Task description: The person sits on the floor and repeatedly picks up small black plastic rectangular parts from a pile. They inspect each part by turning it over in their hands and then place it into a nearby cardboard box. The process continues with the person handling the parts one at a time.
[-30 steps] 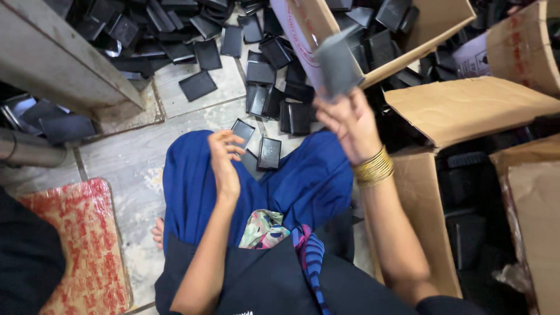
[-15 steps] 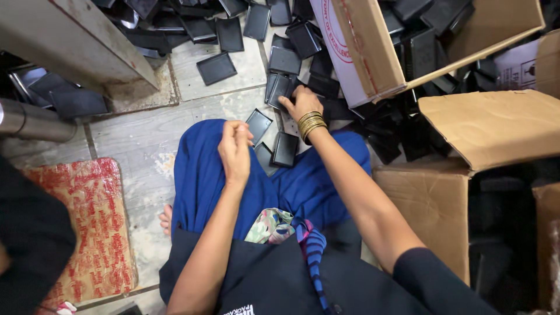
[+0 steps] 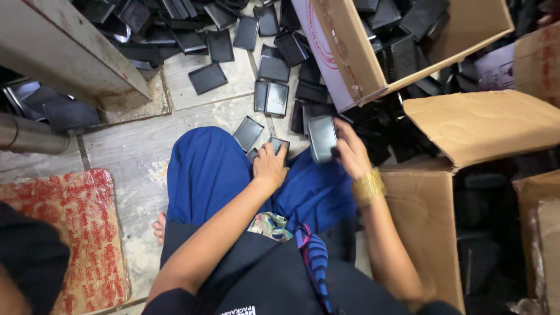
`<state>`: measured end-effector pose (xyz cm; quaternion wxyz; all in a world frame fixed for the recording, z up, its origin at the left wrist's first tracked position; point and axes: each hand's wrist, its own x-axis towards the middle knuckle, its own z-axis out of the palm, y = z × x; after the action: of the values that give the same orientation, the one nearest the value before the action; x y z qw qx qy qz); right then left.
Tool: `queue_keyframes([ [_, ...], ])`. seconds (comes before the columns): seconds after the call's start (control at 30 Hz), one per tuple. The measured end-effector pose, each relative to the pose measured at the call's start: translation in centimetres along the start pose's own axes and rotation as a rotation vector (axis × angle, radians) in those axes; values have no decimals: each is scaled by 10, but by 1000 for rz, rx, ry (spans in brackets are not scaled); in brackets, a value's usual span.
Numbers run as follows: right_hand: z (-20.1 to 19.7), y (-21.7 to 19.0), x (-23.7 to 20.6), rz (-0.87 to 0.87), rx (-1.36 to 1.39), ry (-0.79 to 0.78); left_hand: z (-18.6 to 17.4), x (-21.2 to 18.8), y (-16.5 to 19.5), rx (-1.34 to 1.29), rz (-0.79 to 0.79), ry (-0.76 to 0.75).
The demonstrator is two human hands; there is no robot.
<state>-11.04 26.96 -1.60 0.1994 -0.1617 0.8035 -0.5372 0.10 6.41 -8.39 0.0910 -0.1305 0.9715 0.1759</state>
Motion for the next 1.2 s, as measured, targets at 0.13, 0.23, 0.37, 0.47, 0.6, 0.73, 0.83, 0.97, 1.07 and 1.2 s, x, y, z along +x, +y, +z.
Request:
queue_keyframes([
  [0.13, -10, 9, -50, -185, -629, 160, 10, 10, 12, 140, -78, -40],
  [0.23, -1, 11, -68, -233, -829, 161, 6, 14, 10, 163, -70, 178],
  [0.37, 3, 1, -77, -171, -864, 83, -14, 17, -6, -511, 25, 141],
  [0.47, 6, -13, -83, -103, -937, 13, -35, 5, -16, -1305, 216, 144],
  [0.6, 6, -37, -84, -132, -780, 12, -55, -31, -12, -2090, 75, -239],
  [0.73, 18, -64, -85, -123, -76, 77, -64, -54, 11, -2147, 190, -11],
  [0.83, 42, -81, -88, -117, 102, 50, -66, -60, 25, -2044, 192, 74],
  [0.97, 65, -96, -92, -173, 44, -3, -68, -62, 32, -1979, 256, 186],
  [1.07, 73, -100, -96, -201, -44, 18, -67, -65, 29, -1966, 254, 201],
  [1.2, 76, -95, -100, -176, -136, 9, -66, -67, 28, -1975, 258, 234],
])
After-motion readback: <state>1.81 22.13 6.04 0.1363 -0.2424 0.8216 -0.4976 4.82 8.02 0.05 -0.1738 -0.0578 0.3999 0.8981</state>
